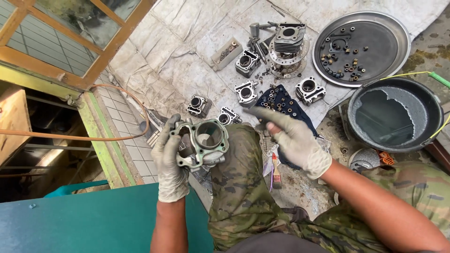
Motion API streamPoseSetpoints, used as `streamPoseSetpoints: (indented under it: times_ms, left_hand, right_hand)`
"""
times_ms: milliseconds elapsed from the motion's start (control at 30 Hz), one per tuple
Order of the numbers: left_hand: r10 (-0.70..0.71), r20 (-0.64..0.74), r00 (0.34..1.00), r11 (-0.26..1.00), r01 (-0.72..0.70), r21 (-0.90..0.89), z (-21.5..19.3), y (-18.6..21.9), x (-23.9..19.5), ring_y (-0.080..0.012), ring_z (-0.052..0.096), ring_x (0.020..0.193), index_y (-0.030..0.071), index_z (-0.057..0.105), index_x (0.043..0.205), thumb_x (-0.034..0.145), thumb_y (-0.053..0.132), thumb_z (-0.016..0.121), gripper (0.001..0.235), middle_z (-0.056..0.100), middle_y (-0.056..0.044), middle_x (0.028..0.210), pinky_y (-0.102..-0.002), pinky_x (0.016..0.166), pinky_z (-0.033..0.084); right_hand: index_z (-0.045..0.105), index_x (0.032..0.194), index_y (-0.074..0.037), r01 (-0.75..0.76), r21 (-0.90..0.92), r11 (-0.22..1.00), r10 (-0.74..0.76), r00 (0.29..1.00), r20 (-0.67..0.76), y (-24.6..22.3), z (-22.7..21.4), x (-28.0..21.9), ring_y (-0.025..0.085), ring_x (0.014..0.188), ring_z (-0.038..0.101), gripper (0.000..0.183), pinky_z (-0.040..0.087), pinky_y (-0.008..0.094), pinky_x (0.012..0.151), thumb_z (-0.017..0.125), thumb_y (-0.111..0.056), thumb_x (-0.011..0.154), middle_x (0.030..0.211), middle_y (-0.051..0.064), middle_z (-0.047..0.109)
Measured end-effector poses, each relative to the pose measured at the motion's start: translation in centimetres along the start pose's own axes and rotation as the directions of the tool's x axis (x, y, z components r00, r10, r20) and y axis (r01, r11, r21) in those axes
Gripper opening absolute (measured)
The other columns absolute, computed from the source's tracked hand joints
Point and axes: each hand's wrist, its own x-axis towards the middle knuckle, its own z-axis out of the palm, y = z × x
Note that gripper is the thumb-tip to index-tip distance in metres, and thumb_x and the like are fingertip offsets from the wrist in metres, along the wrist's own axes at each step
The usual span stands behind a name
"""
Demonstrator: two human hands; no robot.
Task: The person is cleaning a motorcycle piston and fitting it into a cylinder block for inspection during an engine repair.
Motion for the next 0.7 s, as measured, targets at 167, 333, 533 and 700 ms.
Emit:
streamPoseSetpoints:
  times_ms: [167,333,533,700]
  left_hand:
    - [-0.111,0.104,0.988,0.972,0.13,-0.197,1.3,0.1,-0.7,-0.0229,0.069,0.103,0.0,0.058,0.136,0.077,0.031,0.069,0.067,0.07,-0.015,0.113,-0.04,0.076,0.066]
    - [-0.17,0.06,0.984,0.918,0.18,-0.352,1.8,-4.2,-0.6,-0.0275,0.069,0.104,-0.002,0.058,0.136,0.082,0.021,0.068,0.059,0.069,-0.019,0.119,-0.043,0.082,0.064]
    - [-0.202,-0.052,0.978,0.876,0.157,-0.456,4.0,-5.8,-2.2,-0.0341,0.07,0.103,-0.004,0.057,0.136,0.083,0.015,0.067,0.058,0.069,-0.024,0.117,-0.046,0.085,0.063]
    - [-0.144,-0.164,0.976,0.932,0.078,-0.353,5.8,-4.8,-4.2,-0.0296,0.07,0.103,-0.004,0.056,0.137,0.081,0.02,0.067,0.063,0.068,-0.023,0.118,-0.041,0.085,0.064]
  right_hand:
    - [0.055,0.147,-0.007,0.165,-0.079,0.983,-0.165,0.986,0.006,0.8,0.6,-0.9,0.045,0.137,0.05,0.048,0.041,0.058,0.112,0.041,-0.022,0.104,0.15,0.024,0.055]
    - [0.052,0.147,0.0,0.343,-0.201,0.918,-0.338,0.939,0.06,2.6,1.9,-1.4,0.051,0.137,0.047,0.045,0.04,0.058,0.112,0.046,-0.018,0.106,0.147,0.03,0.054]
    - [0.048,0.153,-0.007,0.317,-0.245,0.916,-0.314,0.948,0.054,4.0,2.3,-1.5,0.044,0.142,0.045,0.049,0.039,0.052,0.116,0.046,-0.025,0.107,0.152,0.024,0.051]
    - [0.034,0.157,0.002,0.262,-0.604,0.753,-0.197,0.965,0.173,3.2,4.0,-3.4,0.05,0.143,0.037,0.087,0.035,0.055,0.117,0.07,-0.012,0.079,0.157,0.032,0.038]
